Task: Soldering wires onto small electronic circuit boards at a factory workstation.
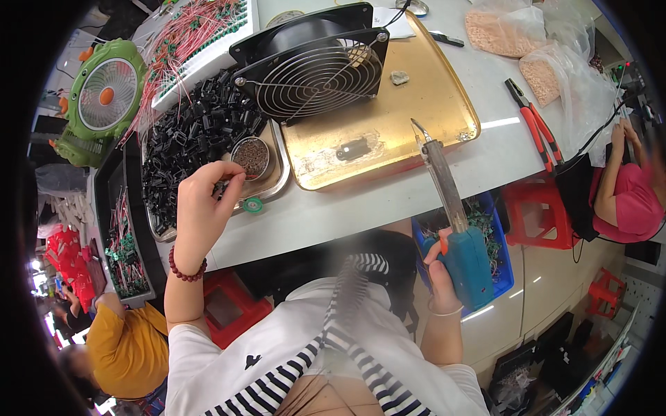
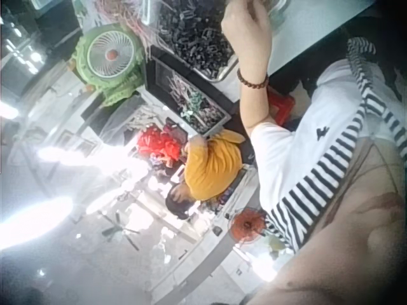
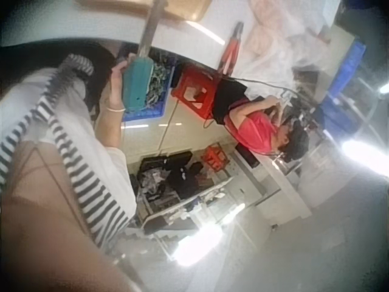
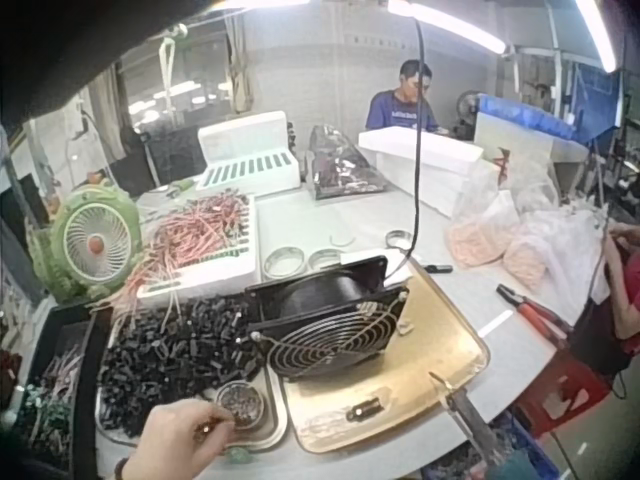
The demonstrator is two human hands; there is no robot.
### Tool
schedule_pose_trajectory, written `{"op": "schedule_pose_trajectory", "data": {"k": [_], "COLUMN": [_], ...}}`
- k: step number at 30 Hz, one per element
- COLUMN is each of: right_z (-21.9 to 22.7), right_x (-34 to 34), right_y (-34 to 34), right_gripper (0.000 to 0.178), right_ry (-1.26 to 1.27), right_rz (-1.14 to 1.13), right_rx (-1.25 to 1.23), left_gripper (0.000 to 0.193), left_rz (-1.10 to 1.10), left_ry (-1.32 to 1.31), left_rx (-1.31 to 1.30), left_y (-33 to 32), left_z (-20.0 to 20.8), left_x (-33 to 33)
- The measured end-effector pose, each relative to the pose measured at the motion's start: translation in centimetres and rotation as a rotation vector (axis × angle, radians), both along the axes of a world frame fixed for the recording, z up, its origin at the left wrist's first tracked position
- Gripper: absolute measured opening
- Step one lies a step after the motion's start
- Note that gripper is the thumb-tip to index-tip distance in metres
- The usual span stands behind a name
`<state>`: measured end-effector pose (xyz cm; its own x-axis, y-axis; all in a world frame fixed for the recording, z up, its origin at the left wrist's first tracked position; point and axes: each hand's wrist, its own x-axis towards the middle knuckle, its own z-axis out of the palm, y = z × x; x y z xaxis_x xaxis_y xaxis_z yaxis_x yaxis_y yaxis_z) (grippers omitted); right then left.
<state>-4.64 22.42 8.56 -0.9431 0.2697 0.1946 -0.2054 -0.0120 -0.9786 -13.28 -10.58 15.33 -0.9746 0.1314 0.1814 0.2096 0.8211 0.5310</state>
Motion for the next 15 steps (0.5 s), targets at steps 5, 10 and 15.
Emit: {"op": "schedule_pose_trajectory", "data": {"k": [5, 10, 15], "right_z": [-0.4, -0.5, -0.5], "right_x": [-0.2, -0.1, -0.1], "right_y": [0.3, 0.3, 0.1], "right_gripper": [0.048, 0.048, 0.046], "right_ry": [0.016, 0.028, 0.03], "right_rz": [0.004, 0.005, -0.003], "right_rx": [-0.008, 0.009, 0.016], "left_gripper": [0.007, 0.007, 0.006], "left_rz": [0.028, 0.015, 0.008], "left_ry": [0.147, 0.15, 0.127], "left_rx": [-0.055, -0.086, -0.15], "left_y": [0.6, 0.6, 0.5], "left_z": [-0.5, -1.0, -1.4], "left_x": [-0.2, -0.6, -0.9]}}
